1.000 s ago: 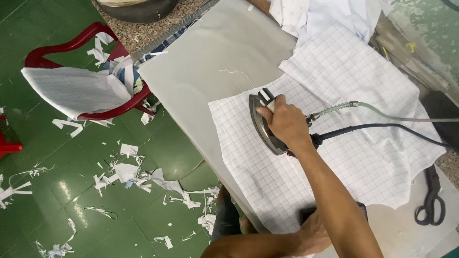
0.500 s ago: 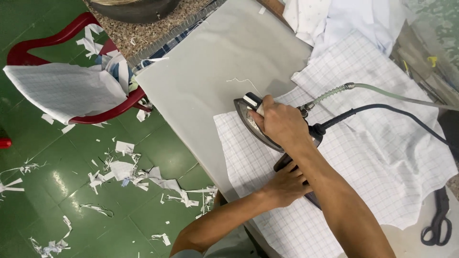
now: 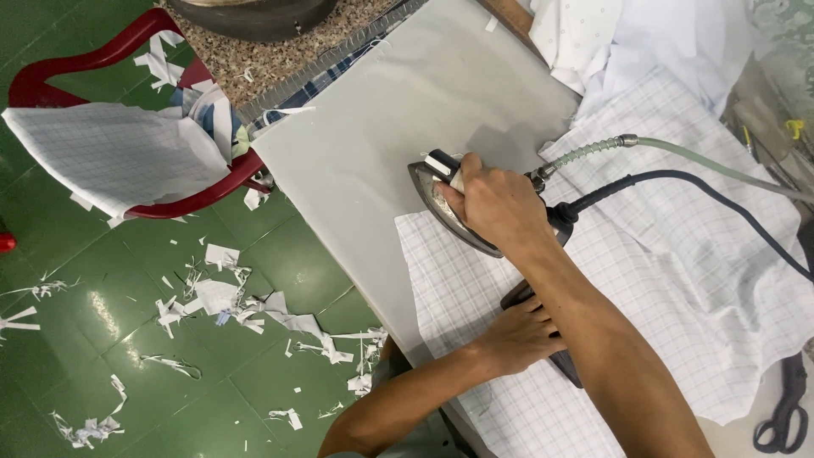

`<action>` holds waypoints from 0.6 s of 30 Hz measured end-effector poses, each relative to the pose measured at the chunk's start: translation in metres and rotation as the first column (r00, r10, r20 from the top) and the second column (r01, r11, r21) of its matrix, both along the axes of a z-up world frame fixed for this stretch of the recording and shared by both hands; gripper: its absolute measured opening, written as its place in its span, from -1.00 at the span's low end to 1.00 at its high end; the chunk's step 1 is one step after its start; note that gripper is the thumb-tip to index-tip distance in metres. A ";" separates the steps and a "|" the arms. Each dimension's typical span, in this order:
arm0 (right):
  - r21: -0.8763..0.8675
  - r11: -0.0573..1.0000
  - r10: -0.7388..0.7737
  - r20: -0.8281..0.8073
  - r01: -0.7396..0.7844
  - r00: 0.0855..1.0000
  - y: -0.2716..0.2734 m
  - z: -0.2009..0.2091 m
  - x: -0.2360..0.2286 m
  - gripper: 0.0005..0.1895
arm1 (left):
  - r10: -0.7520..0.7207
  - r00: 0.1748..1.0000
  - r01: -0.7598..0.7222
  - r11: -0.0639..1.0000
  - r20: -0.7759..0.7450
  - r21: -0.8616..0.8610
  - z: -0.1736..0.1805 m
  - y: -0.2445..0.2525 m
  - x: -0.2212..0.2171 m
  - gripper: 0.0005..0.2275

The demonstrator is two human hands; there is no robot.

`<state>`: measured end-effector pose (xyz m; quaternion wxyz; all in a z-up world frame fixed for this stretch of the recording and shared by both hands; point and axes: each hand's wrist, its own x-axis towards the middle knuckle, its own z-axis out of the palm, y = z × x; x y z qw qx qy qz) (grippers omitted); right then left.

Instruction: The person irons a piece of checkered fabric on a work table using a steam iron and a black pressing block. After ironing, the person uses large shears to trim the edges of the fabric.

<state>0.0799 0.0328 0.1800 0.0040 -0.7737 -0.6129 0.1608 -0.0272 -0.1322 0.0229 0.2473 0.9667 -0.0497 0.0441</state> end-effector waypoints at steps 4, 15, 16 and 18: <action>-0.008 1.000 0.014 0.020 -0.014 1.000 0.011 -0.004 0.001 -0.53 | 0.001 1.000 -0.001 1.000 0.023 0.005 -0.037 -0.021 0.003 -0.43; 0.050 0.997 0.055 0.010 -0.056 0.998 0.036 -0.002 0.039 -0.50 | 0.204 0.959 -0.191 0.978 0.196 -0.082 0.057 0.046 0.019 -0.88; 0.047 0.998 0.030 0.006 -0.030 1.000 0.030 0.002 0.054 -0.50 | 0.180 0.965 -0.167 0.982 0.192 -0.084 0.045 0.056 0.023 -0.88; 0.029 0.999 -0.034 0.124 0.031 0.992 0.008 0.003 0.080 -0.36 | 0.292 0.944 -0.312 0.940 0.151 0.135 0.018 0.068 0.025 -0.63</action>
